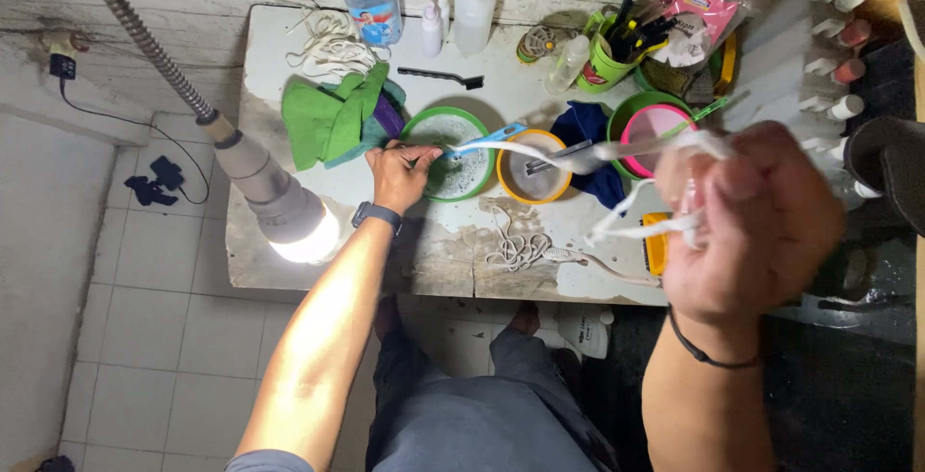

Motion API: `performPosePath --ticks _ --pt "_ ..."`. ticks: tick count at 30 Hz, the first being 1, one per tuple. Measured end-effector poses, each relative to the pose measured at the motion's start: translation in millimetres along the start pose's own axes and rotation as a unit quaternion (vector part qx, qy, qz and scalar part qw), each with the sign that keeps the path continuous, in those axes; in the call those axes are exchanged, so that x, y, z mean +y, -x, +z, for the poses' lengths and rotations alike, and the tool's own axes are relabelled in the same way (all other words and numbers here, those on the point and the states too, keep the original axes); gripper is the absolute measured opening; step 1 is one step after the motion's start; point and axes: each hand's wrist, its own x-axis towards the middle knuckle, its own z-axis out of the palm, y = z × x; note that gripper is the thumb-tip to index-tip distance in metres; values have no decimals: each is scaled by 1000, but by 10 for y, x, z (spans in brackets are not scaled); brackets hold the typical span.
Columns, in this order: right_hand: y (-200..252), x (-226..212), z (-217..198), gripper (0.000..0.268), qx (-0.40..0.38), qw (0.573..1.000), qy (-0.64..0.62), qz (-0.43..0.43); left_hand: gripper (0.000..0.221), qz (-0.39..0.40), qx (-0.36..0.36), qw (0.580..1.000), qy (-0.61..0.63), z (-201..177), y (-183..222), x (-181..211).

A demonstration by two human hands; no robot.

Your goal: Cleaning white shoe laces by dipping them in a solution and scrubbing them with a brush on a workbench.

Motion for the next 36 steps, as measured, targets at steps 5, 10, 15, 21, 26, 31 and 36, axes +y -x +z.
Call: performPosePath --ticks 5,10,15,21,26,31,36 --pt "-54 -220 -106 39 -158 985 58 22 7 -18 -8 1000 5 -33 123 68" --pt "111 48 -135 33 -301 946 75 97 8 5 -20 998 63 -294 379 587" --pt "355 301 -68 28 -327 931 31 159 25 42 -79 978 186 -53 874 881" --pt "462 366 -125 30 -349 918 63 176 39 64 -257 964 16 465 1254 759" --pt "512 417 -164 27 -377 898 143 176 8 45 -212 973 75 472 1304 707" --pt "724 621 -95 35 -453 798 263 299 13 -69 -215 973 57 62 1282 492" --pt "1277 1141 -45 25 -367 873 263 183 8 -240 -212 926 201 -257 1339 442"
